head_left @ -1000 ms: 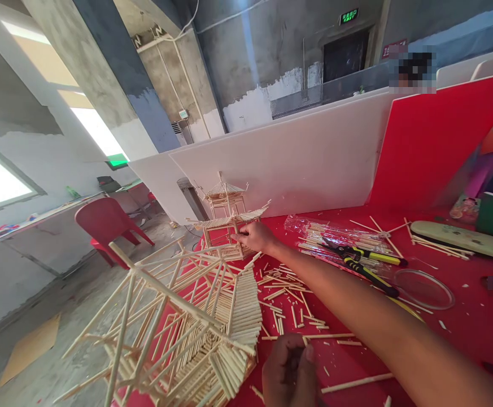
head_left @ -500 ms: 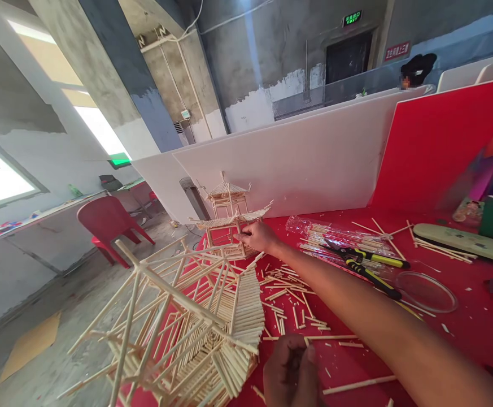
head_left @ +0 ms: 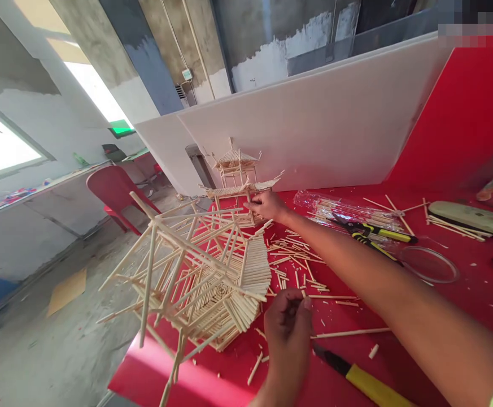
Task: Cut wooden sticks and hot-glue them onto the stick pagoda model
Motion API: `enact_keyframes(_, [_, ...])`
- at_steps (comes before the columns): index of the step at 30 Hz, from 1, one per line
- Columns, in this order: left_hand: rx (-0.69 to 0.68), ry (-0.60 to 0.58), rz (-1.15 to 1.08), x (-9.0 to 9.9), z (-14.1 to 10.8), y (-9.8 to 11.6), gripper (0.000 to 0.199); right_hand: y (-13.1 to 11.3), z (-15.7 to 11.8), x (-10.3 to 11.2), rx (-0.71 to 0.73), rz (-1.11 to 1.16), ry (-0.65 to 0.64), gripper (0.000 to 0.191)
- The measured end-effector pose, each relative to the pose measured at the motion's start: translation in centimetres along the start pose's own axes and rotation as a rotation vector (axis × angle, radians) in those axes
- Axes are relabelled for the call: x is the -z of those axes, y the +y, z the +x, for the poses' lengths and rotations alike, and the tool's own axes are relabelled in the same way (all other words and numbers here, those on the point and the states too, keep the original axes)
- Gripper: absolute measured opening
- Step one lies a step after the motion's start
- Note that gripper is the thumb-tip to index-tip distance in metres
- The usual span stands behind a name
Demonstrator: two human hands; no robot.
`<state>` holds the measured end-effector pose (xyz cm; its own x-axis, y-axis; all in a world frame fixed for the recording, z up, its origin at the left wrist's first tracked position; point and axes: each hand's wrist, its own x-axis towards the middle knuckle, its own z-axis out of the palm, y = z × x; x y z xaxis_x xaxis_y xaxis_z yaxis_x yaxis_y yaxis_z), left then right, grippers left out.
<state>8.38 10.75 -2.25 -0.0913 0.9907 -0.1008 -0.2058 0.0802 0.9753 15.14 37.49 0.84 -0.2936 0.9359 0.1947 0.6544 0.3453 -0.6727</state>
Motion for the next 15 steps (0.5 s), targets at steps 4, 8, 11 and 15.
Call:
enact_keyframes(4, [-0.014,0.056,-0.027,0.13,0.00,0.02,0.036,0.01,-0.08,0.12,-0.008,-0.010,0.005,0.035])
enact_keyframes(8, [-0.039,0.107,-0.036,0.13,-0.02,0.21,0.035,0.08,-0.12,0.11,-0.011,-0.003,0.009,0.035])
enact_keyframes(11, [-0.033,0.105,-0.029,0.17,-0.03,0.16,0.037,0.22,-0.09,0.00,-0.005,0.006,0.016,0.036])
enact_keyframes(15, [-0.047,0.161,-0.055,-0.01,0.01,-0.34,0.040,0.22,-0.06,-0.04,0.004,0.006,0.025,0.037])
